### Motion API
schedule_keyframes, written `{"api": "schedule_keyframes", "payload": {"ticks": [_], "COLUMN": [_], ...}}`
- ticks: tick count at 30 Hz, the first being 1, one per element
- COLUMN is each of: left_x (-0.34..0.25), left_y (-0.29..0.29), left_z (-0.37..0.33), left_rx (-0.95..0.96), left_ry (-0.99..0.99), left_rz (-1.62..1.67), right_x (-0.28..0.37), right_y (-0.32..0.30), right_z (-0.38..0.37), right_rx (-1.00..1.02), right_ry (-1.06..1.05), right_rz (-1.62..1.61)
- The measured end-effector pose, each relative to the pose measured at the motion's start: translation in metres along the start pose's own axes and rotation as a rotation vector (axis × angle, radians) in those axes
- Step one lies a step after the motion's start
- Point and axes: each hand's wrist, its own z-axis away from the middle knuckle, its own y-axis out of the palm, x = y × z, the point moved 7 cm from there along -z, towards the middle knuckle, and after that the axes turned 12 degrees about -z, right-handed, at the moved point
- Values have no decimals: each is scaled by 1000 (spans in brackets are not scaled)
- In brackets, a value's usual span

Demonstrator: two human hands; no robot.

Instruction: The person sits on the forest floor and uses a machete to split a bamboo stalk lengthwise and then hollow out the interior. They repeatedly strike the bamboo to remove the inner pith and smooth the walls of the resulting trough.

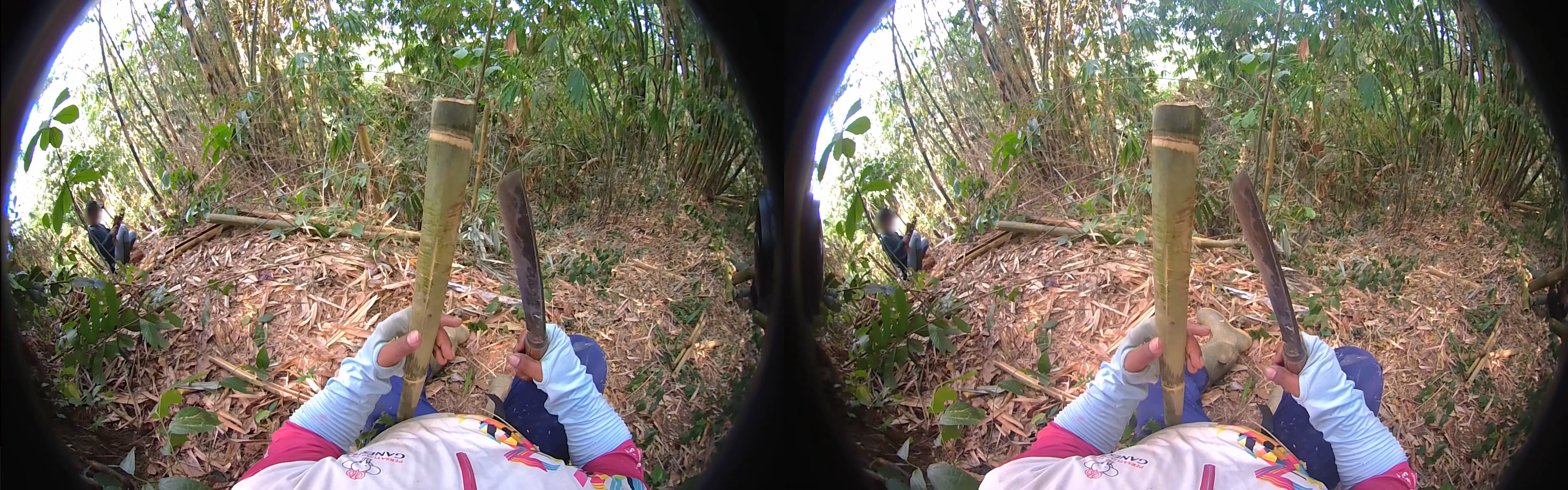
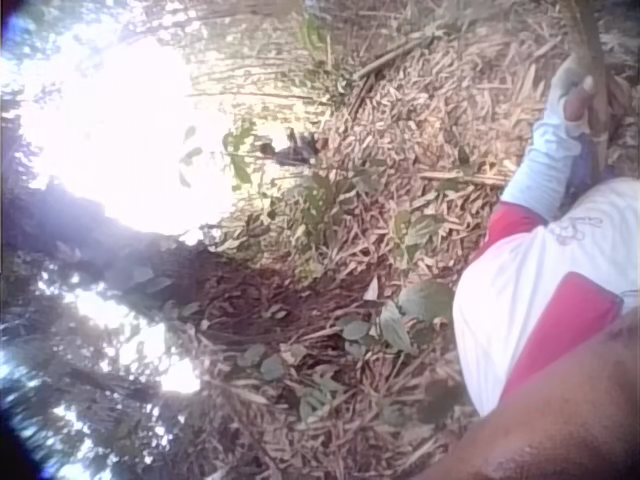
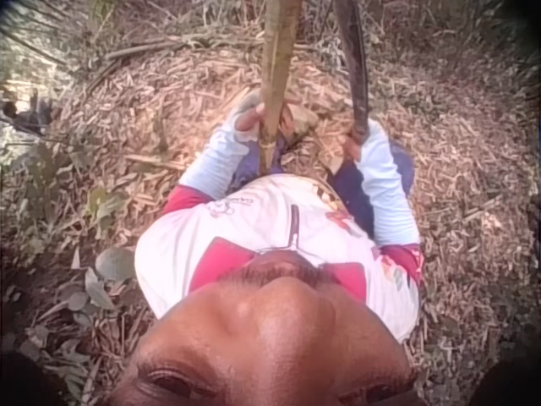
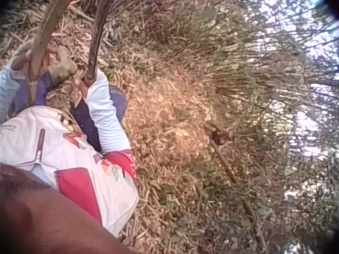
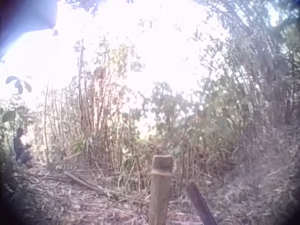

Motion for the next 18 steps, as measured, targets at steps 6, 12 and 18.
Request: {"api": "schedule_keyframes", "payload": {"ticks": [6,12,18], "left_x": [-3,-6,-1], "left_y": [1,0,-1], "left_z": [0,1,-1], "left_rx": [-25,-28,-26], "left_ry": [27,0,2], "left_rz": [-7,-12,5], "right_x": [1,0,4], "right_y": [2,1,5], "right_z": [1,1,1], "right_rx": [-3,16,48], "right_ry": [-7,5,-6], "right_rz": [7,51,64]}}
